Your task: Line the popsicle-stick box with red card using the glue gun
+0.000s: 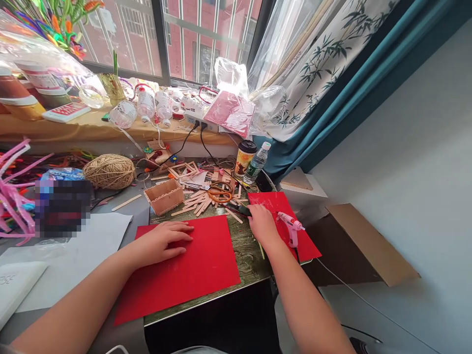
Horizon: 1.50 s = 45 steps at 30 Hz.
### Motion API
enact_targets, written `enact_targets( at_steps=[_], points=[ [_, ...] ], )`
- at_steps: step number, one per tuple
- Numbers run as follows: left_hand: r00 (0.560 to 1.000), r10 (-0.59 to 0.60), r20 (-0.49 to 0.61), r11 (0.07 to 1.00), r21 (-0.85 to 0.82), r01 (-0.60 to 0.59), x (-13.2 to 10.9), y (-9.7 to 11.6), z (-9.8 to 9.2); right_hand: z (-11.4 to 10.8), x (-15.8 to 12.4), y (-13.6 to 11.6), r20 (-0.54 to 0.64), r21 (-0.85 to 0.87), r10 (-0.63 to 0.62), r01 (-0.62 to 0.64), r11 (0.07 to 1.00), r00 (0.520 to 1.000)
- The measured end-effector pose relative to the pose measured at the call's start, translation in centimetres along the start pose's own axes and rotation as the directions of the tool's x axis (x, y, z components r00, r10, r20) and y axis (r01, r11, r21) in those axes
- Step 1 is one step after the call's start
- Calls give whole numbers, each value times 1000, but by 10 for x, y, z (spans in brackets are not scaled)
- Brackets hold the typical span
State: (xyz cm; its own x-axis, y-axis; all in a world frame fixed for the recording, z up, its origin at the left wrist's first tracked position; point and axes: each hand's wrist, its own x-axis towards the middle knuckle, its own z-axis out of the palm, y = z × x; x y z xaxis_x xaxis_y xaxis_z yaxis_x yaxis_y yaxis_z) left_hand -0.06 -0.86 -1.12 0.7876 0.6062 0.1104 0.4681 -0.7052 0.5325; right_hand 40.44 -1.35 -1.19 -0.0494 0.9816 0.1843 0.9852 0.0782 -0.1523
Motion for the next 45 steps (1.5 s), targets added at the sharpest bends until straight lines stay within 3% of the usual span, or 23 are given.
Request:
enact_targets(
  at_steps=[7, 14, 20, 30, 33, 36, 41, 45],
  points=[
    [999, 36, -29, 998, -45, -37, -1, -9, 2, -4, 26, 12, -62, -64, 118, -122, 990, 991],
    [999, 51, 17, 998, 42, -52, -1, -3, -2, 14, 18, -14, 68, -101, -1, 7, 995, 998],
    [999, 53, -10, 998, 23, -52, -1, -1, -3, 23, 16, -14, 96, -88, -21, 29, 996, 995],
    [998, 51, 24, 997, 59, -52, -3, 2, -8, 7, -1, -30, -40, 0, -96, 96, 995, 995],
    [995, -31, -97, 989, 141, 45, 3, 2, -6, 5, -5, -49, -71, 83, -167, 173, 982, 983],
    [926, -204, -317, 934, 222, 281, 15, -4, 1, 10, -12, -75, -73, 170, -277, 286, 943, 958],
    [901, -279, -333, 901, 234, 366, 29, -25, 17, 33, -30, -112, -56, 264, -418, 417, 870, 907],
    [887, -301, -349, 899, 207, 386, 29, -37, 19, 44, -35, -116, -61, 283, -423, 422, 861, 904]
  ],
)
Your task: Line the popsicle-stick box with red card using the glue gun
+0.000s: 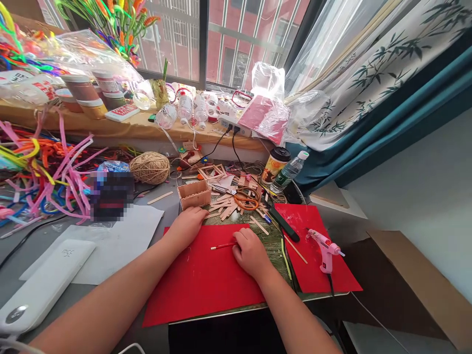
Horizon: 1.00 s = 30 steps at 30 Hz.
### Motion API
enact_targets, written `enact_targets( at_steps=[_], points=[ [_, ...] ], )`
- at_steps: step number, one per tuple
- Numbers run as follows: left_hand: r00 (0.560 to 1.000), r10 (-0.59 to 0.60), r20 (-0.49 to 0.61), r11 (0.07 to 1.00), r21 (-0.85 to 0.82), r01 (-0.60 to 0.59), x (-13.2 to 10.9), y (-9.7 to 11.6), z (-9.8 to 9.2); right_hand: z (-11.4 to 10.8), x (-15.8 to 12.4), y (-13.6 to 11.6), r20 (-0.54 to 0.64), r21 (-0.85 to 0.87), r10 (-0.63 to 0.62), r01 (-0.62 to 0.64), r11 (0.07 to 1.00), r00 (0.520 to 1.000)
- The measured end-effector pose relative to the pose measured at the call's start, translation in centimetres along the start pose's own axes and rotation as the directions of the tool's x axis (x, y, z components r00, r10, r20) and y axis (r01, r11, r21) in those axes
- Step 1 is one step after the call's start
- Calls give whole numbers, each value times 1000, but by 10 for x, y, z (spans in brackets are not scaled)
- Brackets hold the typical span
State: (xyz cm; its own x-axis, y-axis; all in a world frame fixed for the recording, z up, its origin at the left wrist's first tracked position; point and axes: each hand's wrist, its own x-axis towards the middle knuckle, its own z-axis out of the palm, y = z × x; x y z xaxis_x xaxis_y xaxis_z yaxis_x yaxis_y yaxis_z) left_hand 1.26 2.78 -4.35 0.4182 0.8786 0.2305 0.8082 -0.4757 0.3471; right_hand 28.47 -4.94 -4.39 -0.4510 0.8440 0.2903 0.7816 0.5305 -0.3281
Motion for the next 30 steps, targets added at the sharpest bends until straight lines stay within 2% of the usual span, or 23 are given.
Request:
enact_targets(
  at_steps=[4, 7, 9, 12, 13, 14, 15, 16, 18, 20, 21, 23, 26, 30],
  points=[
    [999, 21, -33, 999, -33, -23, -3, 3, -6, -1, -3, 6, -12, 32, -21, 22, 999, 1000],
    [993, 68, -97, 994, -74, -76, -8, 12, -15, -1, -4, 7, -28, 47, -54, 55, 997, 998],
    [984, 86, -158, 987, -119, -106, -12, 16, -26, -2, -6, 6, 21, 15, -92, 92, 996, 995],
    [953, 45, -300, 975, -197, -108, -19, 13, -48, -9, -17, 7, 183, -101, -148, 168, 980, 972],
    [926, 12, -376, 969, -225, -104, -21, 8, -56, -12, -22, 8, 226, -133, -147, 180, 975, 963],
    [860, -46, -508, 954, -278, -113, -22, 3, -63, -16, -27, 11, 248, -153, -133, 174, 973, 960],
    [770, -120, -626, 936, -330, -122, -23, -4, -69, -19, -32, 14, 254, -167, -111, 157, 973, 961],
    [698, -194, -690, 909, -393, -136, -23, -11, -73, -23, -36, 18, 253, -176, -92, 140, 974, 963],
    [603, -368, -708, 832, -540, -126, -21, -24, -78, -28, -41, 28, 242, -196, -71, 121, 973, 968],
    [548, -489, -679, 785, -616, -64, -19, -34, -77, -32, -41, 36, 232, -221, -72, 125, 967, 970],
    [552, -511, -659, 780, -625, -24, -18, -38, -75, -33, -40, 40, 228, -230, -75, 128, 965, 971],
    [589, -505, -631, 784, -621, 7, -16, -41, -68, -33, -37, 44, 218, -240, -77, 130, 962, 973],
    [671, -462, -580, 804, -594, 40, -10, -41, -53, -31, -36, 45, 212, -240, -87, 138, 961, 973],
    [785, -476, -396, 757, -639, 136, -2, -40, -37, -27, -41, 38, 178, -225, -65, 105, 969, 982]
  ],
)
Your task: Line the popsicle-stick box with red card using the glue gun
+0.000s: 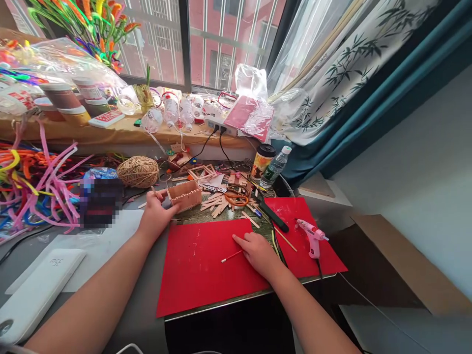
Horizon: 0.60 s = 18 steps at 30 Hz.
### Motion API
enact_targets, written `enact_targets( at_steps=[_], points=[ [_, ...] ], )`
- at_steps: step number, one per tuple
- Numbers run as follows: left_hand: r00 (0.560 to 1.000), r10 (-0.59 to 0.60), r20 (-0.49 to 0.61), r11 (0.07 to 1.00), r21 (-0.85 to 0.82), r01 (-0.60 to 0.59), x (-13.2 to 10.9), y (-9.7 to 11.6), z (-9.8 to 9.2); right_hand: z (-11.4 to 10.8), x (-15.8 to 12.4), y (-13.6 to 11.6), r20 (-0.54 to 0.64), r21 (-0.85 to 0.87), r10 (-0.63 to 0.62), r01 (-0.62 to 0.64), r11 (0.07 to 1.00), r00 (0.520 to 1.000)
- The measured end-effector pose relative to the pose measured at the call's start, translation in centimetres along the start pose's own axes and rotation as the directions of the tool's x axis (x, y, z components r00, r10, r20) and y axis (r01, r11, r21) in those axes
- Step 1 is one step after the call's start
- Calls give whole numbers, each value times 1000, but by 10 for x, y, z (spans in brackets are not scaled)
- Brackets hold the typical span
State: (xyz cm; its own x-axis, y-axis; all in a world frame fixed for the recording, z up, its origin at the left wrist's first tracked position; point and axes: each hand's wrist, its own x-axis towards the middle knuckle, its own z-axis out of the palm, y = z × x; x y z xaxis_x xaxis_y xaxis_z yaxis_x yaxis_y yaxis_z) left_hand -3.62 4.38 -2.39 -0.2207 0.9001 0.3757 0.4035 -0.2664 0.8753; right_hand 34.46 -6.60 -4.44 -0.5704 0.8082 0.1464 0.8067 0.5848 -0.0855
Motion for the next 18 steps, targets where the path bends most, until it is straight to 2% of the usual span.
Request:
enact_targets(
  at_steps=[2, 3, 5, 7, 8, 9, 14, 18],
  points=[
    [1000, 0, 16, 998, -63, 1, 3, 0, -1, 1, -2, -3, -24, 21, 26, -26, 999, 999],
    [999, 28, -26, 992, -119, -31, 6, 2, -4, 2, -3, -4, -35, 34, 36, -35, 999, 999],
    [973, 98, -210, 950, -271, -154, 11, 8, -12, 3, -5, -4, -55, 60, 47, -43, 997, 997],
    [908, 139, -396, 896, -340, -286, 14, 13, -19, 4, -6, -4, -65, 85, 40, -34, 996, 997],
    [881, 152, -449, 878, -348, -328, 16, 15, -22, 4, -6, -4, -67, 97, 32, -25, 995, 997],
    [872, 161, -462, 869, -353, -348, 16, 16, -24, 4, -6, -5, -65, 106, 23, -16, 994, 998],
    [926, 168, -338, 887, -359, -292, 12, 16, -17, 2, -7, -10, -53, 132, 9, -2, 991, 999],
    [970, 101, -220, 920, -350, -175, 7, 14, -10, -2, -10, -15, -56, 142, 23, -15, 990, 998]
  ],
)
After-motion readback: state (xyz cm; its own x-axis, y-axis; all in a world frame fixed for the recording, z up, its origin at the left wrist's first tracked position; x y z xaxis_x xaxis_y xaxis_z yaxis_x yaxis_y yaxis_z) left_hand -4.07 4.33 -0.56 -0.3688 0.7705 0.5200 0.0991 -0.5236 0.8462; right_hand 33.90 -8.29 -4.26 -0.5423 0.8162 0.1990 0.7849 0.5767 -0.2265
